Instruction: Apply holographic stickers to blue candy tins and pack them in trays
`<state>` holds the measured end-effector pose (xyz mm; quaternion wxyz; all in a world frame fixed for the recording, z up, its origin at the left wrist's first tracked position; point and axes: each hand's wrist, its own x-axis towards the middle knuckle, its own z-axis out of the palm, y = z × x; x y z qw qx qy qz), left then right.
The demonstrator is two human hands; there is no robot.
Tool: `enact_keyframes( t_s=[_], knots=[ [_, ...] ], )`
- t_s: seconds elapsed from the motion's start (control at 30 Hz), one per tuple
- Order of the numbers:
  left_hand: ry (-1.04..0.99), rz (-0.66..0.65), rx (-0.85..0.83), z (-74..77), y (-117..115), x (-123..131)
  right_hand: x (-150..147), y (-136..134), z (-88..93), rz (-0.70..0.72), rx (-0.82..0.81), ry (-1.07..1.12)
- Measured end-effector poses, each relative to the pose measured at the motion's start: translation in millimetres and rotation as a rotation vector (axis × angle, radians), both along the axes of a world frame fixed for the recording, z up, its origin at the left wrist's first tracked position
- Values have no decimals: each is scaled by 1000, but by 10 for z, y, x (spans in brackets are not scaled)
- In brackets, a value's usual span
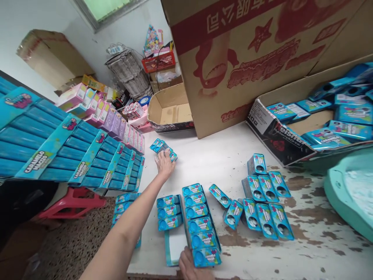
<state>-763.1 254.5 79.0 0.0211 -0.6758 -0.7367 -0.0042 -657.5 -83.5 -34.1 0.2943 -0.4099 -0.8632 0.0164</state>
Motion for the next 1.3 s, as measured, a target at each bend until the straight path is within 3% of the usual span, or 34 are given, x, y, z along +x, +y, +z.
enact_keyframes(
  t_s=[0.17,0.27,0.33,0.4,0.47,0.5,0.57,0.63,0.73,0.8,0.87,1.03,1.3],
  knots=[
    [-54,28,-96,147,134,117,3,1,68,7,-59,-53],
    [-133,-58,-92,476,-42,21,142,-14,178,126,-155,-71],
    [-237,-144,-49,835,-387,-151,273,-44,218,221,-206,-69],
    [-349,-173,-46,1231,-892,-360,401,-80,231,304,-239,-68],
    [-440,-140,-230,1521,-1478,-527,495,-106,235,352,-264,-78],
    [-478,-121,-352,1581,-1766,-572,523,-110,237,356,-276,-88],
    [-508,-126,-477,1496,-2267,-563,545,-107,242,343,-296,-109],
    [-475,-232,-448,1187,-2606,-452,533,-100,241,317,-309,-115],
    [-353,-417,-301,630,-2809,-268,496,-107,213,282,-325,-122],
    [-252,-464,-219,401,-2825,-225,482,-120,185,269,-345,-130],
    [-179,-476,-199,330,-2820,-248,485,-127,165,276,-368,-128],
    [-78,-516,-220,366,-2835,-303,524,-97,189,312,-414,-132],
    [201,-581,-12,43,-2891,-208,522,-93,169,306,-390,-109]
  ],
)
